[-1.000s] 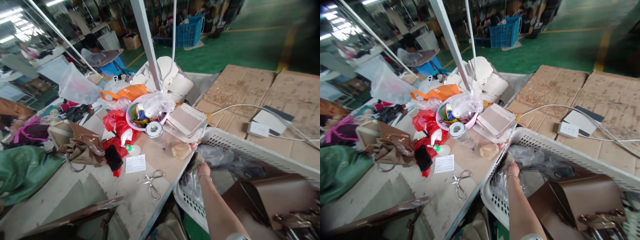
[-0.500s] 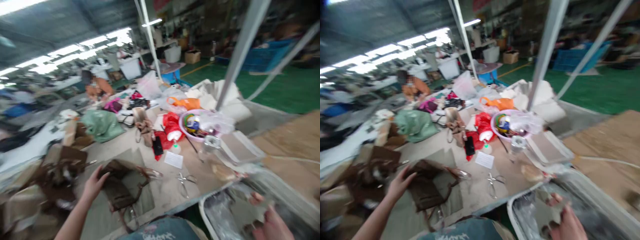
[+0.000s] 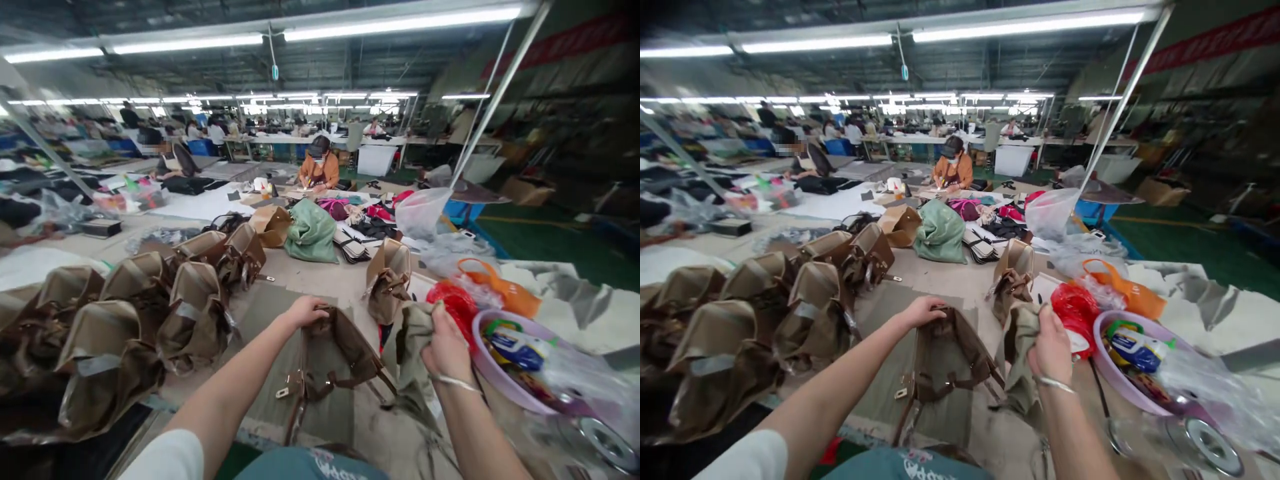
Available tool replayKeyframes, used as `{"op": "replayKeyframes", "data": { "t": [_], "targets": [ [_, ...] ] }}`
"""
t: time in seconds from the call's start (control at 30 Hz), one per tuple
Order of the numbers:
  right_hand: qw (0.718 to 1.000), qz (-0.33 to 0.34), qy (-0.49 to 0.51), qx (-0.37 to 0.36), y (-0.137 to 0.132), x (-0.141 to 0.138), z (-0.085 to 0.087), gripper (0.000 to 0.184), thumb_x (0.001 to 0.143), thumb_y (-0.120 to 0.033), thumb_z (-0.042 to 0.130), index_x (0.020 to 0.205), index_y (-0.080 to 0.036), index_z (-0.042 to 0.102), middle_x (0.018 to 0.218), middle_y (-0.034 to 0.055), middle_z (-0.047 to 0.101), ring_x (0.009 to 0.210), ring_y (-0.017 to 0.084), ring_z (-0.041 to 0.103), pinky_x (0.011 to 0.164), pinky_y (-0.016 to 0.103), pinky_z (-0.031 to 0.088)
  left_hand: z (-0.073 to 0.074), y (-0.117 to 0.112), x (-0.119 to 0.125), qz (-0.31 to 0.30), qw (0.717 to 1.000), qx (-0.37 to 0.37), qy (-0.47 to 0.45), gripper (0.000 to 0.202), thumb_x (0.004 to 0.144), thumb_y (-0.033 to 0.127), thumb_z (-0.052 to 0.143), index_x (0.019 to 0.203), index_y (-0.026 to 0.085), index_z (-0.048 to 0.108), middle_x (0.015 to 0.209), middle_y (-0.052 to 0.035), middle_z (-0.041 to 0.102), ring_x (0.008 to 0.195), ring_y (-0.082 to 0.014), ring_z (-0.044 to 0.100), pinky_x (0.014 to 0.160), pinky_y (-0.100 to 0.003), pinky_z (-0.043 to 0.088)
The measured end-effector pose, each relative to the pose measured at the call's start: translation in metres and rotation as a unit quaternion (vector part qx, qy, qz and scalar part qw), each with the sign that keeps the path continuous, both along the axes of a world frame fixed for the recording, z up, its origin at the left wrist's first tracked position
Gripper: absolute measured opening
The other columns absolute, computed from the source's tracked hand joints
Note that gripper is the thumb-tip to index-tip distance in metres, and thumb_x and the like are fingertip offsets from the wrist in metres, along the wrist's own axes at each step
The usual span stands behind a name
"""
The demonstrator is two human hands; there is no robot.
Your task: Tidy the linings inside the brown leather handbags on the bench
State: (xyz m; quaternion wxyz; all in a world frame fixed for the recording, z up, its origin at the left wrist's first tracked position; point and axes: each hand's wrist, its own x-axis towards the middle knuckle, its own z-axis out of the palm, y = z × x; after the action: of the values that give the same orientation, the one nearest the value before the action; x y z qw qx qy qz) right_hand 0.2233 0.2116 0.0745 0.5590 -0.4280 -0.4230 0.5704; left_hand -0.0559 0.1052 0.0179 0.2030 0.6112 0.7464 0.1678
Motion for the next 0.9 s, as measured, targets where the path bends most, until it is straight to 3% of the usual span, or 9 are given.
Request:
{"op": "replayKeyframes", "data": {
  "t": [0.07, 0.17, 0.3, 0.4, 0.5, 0.67, 0.73, 0.9],
  "targets": [
    [0.999, 0.016, -0.022, 0.024, 0.010, -0.047, 0.004, 0.037, 0.073, -0.046, 0.056, 0.094, -0.017, 0.063, 0.088, 0.0041, 0.068, 0.078, 0.016, 0.062, 0.075, 0.030, 0.048, -0.001, 0.003, -0.002, -0.033, 0.999, 0.007, 0.026, 0.038, 0.074, 0.047, 0.056, 0.103, 0.024, 0.063, 0.096, -0.0035, 0.065, 0.089, -0.0189, 0.058, 0.077, -0.024, 0.045],
    [0.975, 0.077, -0.172, 0.119, 0.013, -0.100, -0.013, 0.039, 0.073, -0.048, 0.054, 0.090, -0.014, 0.066, 0.088, 0.0053, 0.068, 0.082, 0.018, 0.059, 0.079, 0.031, 0.045, -0.005, 0.003, -0.003, -0.040, 0.998, 0.022, 0.046, 0.035, 0.076, 0.046, 0.052, 0.099, 0.022, 0.064, 0.094, -0.0060, 0.064, 0.086, -0.0193, 0.059, 0.074, -0.024, 0.044],
    [0.878, 0.234, -0.354, 0.223, -0.001, -0.135, -0.047, 0.036, 0.076, -0.047, 0.050, 0.075, -0.017, 0.070, 0.082, 0.0053, 0.067, 0.082, 0.019, 0.058, 0.081, 0.033, 0.044, -0.012, 0.001, -0.003, -0.041, 0.997, 0.009, 0.066, 0.032, 0.080, 0.044, 0.046, 0.091, 0.020, 0.065, 0.089, -0.0070, 0.066, 0.083, -0.0201, 0.060, 0.072, -0.025, 0.045],
    [0.812, 0.333, -0.396, 0.269, -0.014, -0.139, -0.063, 0.034, 0.079, -0.045, 0.046, 0.084, -0.021, 0.070, 0.092, 0.0061, 0.066, 0.090, 0.019, 0.058, 0.087, 0.033, 0.042, -0.012, 0.001, -0.005, -0.033, 0.998, -0.001, 0.058, 0.031, 0.081, 0.041, 0.044, 0.089, 0.021, 0.065, 0.087, -0.0062, 0.067, 0.082, -0.0195, 0.061, 0.070, -0.025, 0.045],
    [0.796, 0.367, -0.404, 0.263, -0.019, -0.136, -0.065, 0.041, 0.083, -0.044, 0.037, 0.100, -0.020, 0.066, 0.106, 0.0075, 0.064, 0.099, 0.019, 0.056, 0.090, 0.033, 0.040, -0.011, 0.002, -0.006, -0.022, 0.999, -0.007, 0.043, 0.030, 0.081, 0.040, 0.043, 0.090, 0.022, 0.065, 0.088, -0.0052, 0.067, 0.080, -0.0187, 0.062, 0.068, -0.024, 0.046],
    [0.753, 0.344, -0.515, 0.221, -0.014, -0.134, -0.057, 0.041, 0.081, -0.045, 0.039, 0.078, -0.020, 0.071, 0.079, 0.0040, 0.070, 0.077, 0.021, 0.062, 0.073, 0.030, 0.045, -0.012, 0.003, -0.006, -0.017, 0.999, -0.014, 0.028, 0.031, 0.080, 0.043, 0.043, 0.085, 0.023, 0.066, 0.086, -0.0049, 0.067, 0.080, -0.0188, 0.062, 0.068, -0.025, 0.046],
    [0.746, 0.342, -0.530, 0.212, -0.011, -0.134, -0.056, 0.037, 0.079, -0.045, 0.043, 0.074, -0.022, 0.071, 0.076, 0.0009, 0.070, 0.073, 0.020, 0.062, 0.070, 0.028, 0.044, -0.013, 0.003, -0.005, -0.016, 0.999, -0.015, 0.026, 0.031, 0.080, 0.043, 0.043, 0.085, 0.023, 0.066, 0.086, -0.0046, 0.067, 0.080, -0.0188, 0.062, 0.067, -0.025, 0.046],
    [0.761, 0.319, -0.532, 0.191, -0.013, -0.125, -0.058, 0.032, 0.076, -0.044, 0.047, 0.078, -0.023, 0.071, 0.078, 0.0001, 0.070, 0.076, 0.020, 0.062, 0.072, 0.027, 0.045, -0.016, 0.004, -0.005, -0.014, 0.999, -0.017, 0.025, 0.028, 0.080, 0.040, 0.044, 0.085, 0.022, 0.066, 0.088, -0.0060, 0.067, 0.082, -0.0200, 0.061, 0.068, -0.025, 0.046]
  ]
}}
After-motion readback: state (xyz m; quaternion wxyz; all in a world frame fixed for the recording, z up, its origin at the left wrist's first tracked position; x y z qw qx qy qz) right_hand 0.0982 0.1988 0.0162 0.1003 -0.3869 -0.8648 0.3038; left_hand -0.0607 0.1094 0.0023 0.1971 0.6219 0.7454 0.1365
